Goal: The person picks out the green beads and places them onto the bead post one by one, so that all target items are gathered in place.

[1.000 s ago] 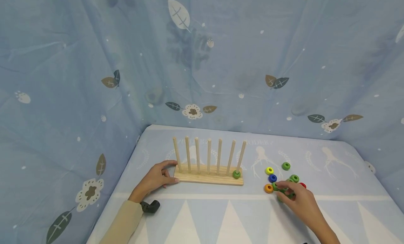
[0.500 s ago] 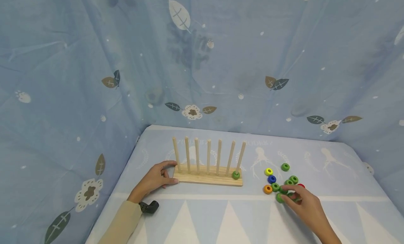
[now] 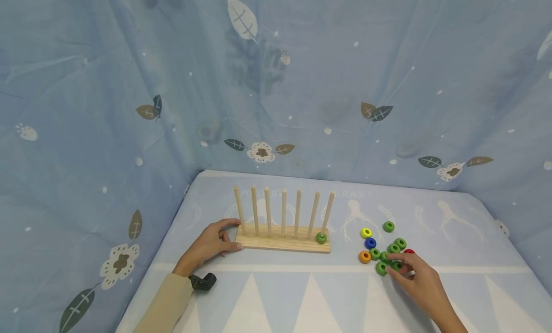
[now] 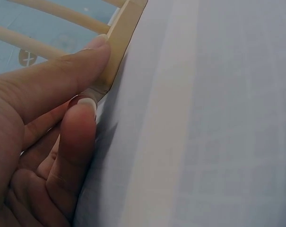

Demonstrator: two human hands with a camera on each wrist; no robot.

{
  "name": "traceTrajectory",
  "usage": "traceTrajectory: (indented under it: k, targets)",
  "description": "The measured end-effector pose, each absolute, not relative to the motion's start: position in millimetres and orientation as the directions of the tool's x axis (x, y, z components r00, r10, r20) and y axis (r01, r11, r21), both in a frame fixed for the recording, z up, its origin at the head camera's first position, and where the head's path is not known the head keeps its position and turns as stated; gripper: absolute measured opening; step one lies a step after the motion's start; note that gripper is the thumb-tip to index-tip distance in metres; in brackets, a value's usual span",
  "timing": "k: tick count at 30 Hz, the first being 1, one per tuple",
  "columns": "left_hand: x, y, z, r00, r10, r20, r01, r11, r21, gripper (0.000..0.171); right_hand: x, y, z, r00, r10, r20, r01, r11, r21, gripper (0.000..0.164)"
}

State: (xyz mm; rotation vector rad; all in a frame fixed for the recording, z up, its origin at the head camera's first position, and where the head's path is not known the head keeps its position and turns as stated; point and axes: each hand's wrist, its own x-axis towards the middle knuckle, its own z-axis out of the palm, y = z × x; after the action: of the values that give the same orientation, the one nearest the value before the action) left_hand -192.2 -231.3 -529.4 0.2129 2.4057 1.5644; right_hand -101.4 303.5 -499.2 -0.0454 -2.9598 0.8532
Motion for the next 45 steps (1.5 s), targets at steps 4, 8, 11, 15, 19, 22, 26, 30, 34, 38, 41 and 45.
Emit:
traceTrajectory:
  k: [4, 8, 11, 15, 19, 22, 26, 30, 34, 38, 41, 45]
  targets:
    - [-192.0, -230.6, -528.3, -0.954, 0.262, -0.144, -0.024, 0.415, 0.91, 0.075, -99.6, 305.7, -500.6, -0.997, 0.073, 0.039, 0.041, 0.841, -0.539, 0.04]
    - [-193.0, -231.7, -528.9, -0.952, 0.269, -0.146, -0.019, 0.423, 0.906, 0.075, -98.3, 309.1, -502.4, -0.995, 0.099, 0.032, 0.067, 0.84, -0.538, 0.04]
    - [-193.3, -232.5, -528.9, -0.951, 0.274, -0.145, -0.018, 0.418, 0.908, 0.075, -98.1, 311.6, -503.1, -0.993, 0.113, 0.026, 0.082, 0.843, -0.531, 0.04]
    - [-193.3, -233.1, -529.2, -0.95, 0.272, -0.151, -0.025, 0.417, 0.909, 0.076, -97.9, 314.3, -503.8, -0.991, 0.131, -0.003, 0.113, 0.84, -0.53, 0.043]
    - [-194.6, -234.1, -530.3, -0.952, 0.268, -0.148, -0.022, 0.42, 0.907, 0.077, -99.8, 315.5, -503.6, -0.989, 0.142, -0.047, 0.146, 0.833, -0.533, 0.048]
    - [-194.6, -234.2, -530.4, -0.952, 0.271, -0.142, -0.017, 0.418, 0.908, 0.077, -102.2, 316.1, -504.2, -0.989, 0.135, -0.056, 0.145, 0.844, -0.516, 0.047]
    - [-193.5, -233.7, -530.0, -0.952, 0.27, -0.142, -0.02, 0.411, 0.911, 0.077, -104.6, 316.3, -505.1, -0.991, 0.119, -0.06, 0.133, 0.86, -0.492, 0.041]
    - [-193.0, -233.4, -530.3, -0.953, 0.265, -0.145, -0.025, 0.411, 0.911, 0.078, -105.9, 314.7, -505.4, -0.989, 0.121, -0.088, 0.148, 0.866, -0.477, 0.039]
    - [-192.5, -234.2, -531.2, -0.954, 0.262, -0.146, -0.023, 0.42, 0.907, 0.077, -107.0, 311.7, -504.5, -0.984, 0.134, -0.119, 0.175, 0.862, -0.475, 0.04]
    - [-192.4, -234.0, -531.6, -0.952, 0.272, -0.139, -0.011, 0.426, 0.905, 0.076, -105.5, 312.5, -503.8, -0.984, 0.137, -0.115, 0.175, 0.866, -0.469, 0.039]
    - [-192.1, -233.6, -532.0, -0.951, 0.277, -0.139, -0.008, 0.425, 0.905, 0.075, -104.2, 314.7, -502.8, -0.982, 0.154, -0.108, 0.187, 0.864, -0.468, 0.042]
    - [-192.6, -234.0, -533.2, -0.952, 0.275, -0.133, -0.004, 0.424, 0.906, 0.075, -105.0, 316.5, -498.3, -0.981, 0.169, -0.091, 0.192, 0.858, -0.476, 0.045]
